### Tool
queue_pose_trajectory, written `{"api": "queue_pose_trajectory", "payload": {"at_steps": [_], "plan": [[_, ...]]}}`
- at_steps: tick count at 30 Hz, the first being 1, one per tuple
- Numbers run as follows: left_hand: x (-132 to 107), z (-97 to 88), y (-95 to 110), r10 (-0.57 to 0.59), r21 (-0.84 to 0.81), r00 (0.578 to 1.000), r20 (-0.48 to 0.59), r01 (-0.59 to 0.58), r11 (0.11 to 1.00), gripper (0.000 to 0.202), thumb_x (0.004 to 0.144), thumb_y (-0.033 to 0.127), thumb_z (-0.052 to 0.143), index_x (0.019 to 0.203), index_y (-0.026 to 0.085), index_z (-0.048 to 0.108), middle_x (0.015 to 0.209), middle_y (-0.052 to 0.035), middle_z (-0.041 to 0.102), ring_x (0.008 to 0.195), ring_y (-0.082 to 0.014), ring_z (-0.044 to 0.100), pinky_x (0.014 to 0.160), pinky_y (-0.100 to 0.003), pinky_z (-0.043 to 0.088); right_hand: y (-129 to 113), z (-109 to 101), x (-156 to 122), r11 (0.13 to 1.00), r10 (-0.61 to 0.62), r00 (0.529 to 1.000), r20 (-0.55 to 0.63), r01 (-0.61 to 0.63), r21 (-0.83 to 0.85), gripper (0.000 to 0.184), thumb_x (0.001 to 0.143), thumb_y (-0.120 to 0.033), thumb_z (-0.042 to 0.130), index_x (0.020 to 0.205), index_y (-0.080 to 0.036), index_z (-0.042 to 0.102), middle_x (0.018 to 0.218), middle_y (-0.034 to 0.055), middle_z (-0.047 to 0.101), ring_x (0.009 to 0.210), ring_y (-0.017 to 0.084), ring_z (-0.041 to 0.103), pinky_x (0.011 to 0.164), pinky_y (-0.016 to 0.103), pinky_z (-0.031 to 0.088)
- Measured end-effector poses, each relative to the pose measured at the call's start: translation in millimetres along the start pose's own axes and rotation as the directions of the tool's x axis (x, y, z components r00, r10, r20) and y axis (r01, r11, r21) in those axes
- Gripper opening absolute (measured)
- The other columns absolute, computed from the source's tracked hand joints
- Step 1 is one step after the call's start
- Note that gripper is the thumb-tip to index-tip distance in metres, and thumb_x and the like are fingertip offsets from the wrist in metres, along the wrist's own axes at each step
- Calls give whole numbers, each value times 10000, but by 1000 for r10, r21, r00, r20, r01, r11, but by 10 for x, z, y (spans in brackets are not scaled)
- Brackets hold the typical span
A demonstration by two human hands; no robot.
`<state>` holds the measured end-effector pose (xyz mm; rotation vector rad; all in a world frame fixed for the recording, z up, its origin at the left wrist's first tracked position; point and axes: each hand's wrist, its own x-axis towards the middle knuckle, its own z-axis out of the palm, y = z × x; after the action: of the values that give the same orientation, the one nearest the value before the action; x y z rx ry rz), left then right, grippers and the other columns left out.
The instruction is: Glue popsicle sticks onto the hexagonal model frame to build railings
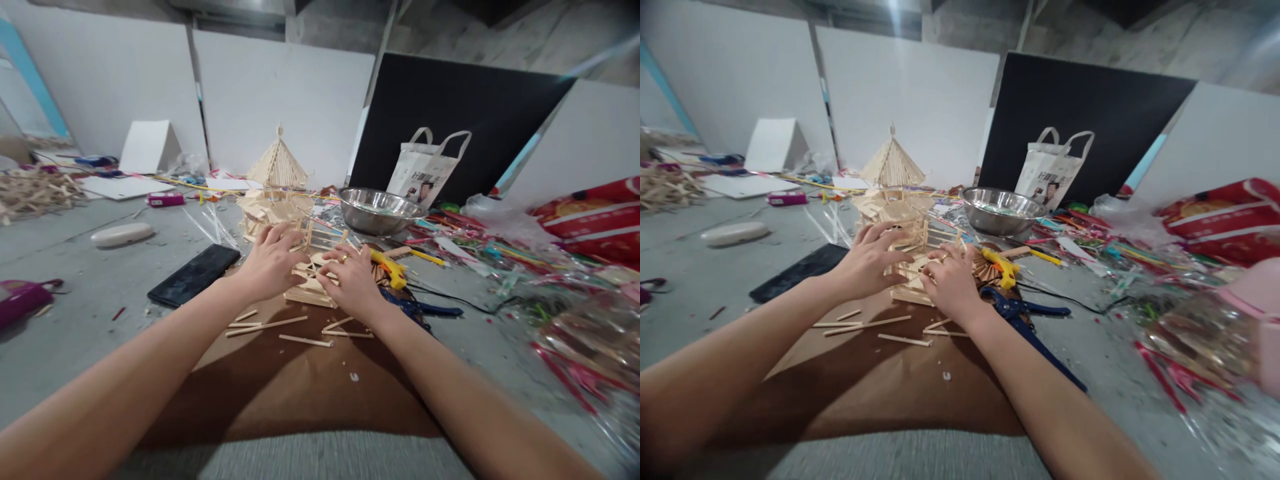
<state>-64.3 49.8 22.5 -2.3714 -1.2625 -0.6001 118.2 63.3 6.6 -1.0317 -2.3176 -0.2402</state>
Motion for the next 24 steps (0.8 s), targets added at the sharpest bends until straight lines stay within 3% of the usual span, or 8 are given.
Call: {"api": "queue_pose_trajectory", "payload": {"at_steps": [5,13,17,20,24], "plan": [[107,35,3,71,-33,997,39,-70,997,194,651,366,593,803,255,641,1179,-39,463,1151,-300,267,918,-484,182,5,3,0,1000,2,1000,-4,-2,5,108,736,-268,525,693,-218,610,953,13,618,1084,242,404,931,514,110],[147,86,19,91,-62,994,61,-87,994,170,729,365,523,700,261,654,1053,-4,561,1107,-256,333,910,-474,168,-13,-9,-13,1000,6,1000,16,-7,12,126,745,-263,505,701,-214,613,980,24,611,1099,245,389,937,515,106],[133,80,27,74,-81,996,49,-69,994,169,735,354,520,701,265,660,1046,4,575,1101,-252,346,915,-466,161,3,-124,8,997,-13,998,66,8,72,184,703,-308,553,856,-220,603,1051,40,583,1106,258,385,939,532,98],[116,97,23,59,-108,998,27,-56,993,162,724,366,532,710,270,662,1049,4,577,1104,-250,348,916,-461,156,106,-269,48,985,7,997,71,-19,173,256,711,-291,540,942,-190,582,1078,59,568,1064,229,435,930,461,219],[94,142,6,55,-136,998,-14,-56,989,165,722,381,532,698,284,664,1030,18,590,1100,-235,353,922,-443,150,317,-408,80,948,57,991,120,-92,305,173,761,-233,468,840,-170,607,898,44,626,874,153,546,814,307,380]]}}
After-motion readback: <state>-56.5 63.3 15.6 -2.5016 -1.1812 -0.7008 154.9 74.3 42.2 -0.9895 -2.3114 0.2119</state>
